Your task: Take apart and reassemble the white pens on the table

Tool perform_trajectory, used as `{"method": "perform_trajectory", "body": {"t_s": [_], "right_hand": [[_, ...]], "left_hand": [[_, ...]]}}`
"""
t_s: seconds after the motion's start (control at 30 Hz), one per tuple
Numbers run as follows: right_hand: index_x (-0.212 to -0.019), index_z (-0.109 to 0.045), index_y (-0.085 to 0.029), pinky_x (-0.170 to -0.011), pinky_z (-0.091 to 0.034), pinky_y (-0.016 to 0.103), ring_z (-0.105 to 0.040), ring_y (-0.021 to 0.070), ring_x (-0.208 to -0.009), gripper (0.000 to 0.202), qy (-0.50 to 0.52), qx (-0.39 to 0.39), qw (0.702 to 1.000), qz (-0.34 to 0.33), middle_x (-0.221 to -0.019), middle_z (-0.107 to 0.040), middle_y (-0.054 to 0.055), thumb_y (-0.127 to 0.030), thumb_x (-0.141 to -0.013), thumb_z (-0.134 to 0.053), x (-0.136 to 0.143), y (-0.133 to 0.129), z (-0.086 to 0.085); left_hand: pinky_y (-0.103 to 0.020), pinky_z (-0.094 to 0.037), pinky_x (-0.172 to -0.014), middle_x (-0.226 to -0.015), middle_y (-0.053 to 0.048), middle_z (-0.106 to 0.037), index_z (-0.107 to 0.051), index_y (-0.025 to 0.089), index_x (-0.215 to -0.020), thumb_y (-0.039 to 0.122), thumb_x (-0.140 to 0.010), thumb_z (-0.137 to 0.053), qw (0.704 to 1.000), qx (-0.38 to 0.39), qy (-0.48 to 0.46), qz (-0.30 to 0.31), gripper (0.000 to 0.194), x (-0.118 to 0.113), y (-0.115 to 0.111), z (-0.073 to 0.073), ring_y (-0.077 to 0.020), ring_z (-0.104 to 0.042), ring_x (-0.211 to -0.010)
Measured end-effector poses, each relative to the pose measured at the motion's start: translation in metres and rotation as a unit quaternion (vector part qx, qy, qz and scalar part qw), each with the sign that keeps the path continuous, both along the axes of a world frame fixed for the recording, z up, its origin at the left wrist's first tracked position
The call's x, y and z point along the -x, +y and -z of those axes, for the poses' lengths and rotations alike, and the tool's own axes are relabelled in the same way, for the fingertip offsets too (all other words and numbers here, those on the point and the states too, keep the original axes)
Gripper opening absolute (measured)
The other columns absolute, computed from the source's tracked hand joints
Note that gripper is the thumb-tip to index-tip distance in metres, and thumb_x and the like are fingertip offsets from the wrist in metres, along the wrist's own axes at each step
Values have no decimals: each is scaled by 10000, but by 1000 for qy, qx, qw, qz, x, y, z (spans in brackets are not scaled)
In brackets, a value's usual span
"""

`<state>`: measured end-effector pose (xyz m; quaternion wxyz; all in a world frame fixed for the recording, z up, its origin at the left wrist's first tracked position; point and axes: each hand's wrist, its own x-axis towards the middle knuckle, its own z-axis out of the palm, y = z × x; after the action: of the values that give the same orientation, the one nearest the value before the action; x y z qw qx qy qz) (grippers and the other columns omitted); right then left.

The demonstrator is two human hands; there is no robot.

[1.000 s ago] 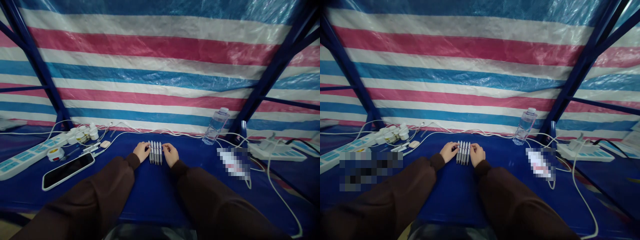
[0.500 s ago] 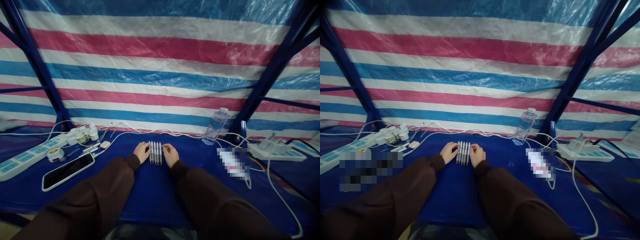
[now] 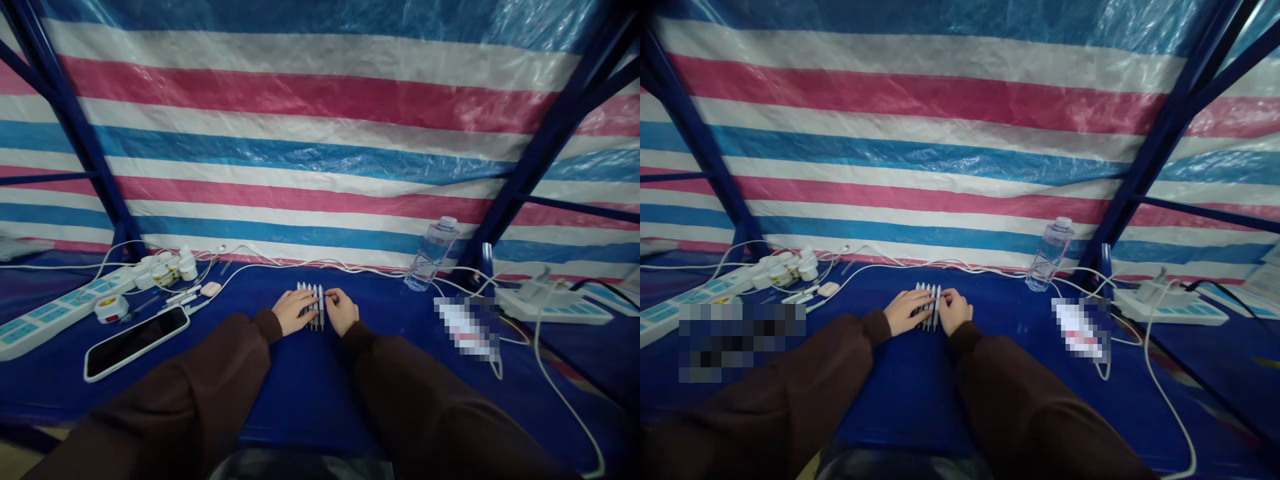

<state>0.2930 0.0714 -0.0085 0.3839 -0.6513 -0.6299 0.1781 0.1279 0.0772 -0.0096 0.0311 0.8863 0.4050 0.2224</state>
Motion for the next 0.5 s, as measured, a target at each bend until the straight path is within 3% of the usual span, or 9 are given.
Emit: {"method": "perform_trajectory", "body": {"t_s": [0.27, 0.5], "right_hand": [[-935, -571, -223, -666, -286, 273, -512, 183, -837, 224, -144, 23, 989, -7, -824, -594, 13, -326, -752, -493, 3, -1, 2], [-771, -557, -187, -696, -307, 314, -506, 228, -878, 238, -265, 37, 963, -26, -877, -572, 68, -417, -750, -496, 5, -8, -3]], "left_hand": [[-331, -356, -893, -1195, -20, -558, -527, 258, -1135, 387, -899, -310, 1000, -7, 24, -13, 346, 0, 0, 0, -171, -470, -1128], [-308, -410, -846, -1045, -53, -583, -562, 208, -1026, 337, -874, -378, 999, -32, 8, -4, 271, 0, 3, -1, -177, -527, -992]]}}
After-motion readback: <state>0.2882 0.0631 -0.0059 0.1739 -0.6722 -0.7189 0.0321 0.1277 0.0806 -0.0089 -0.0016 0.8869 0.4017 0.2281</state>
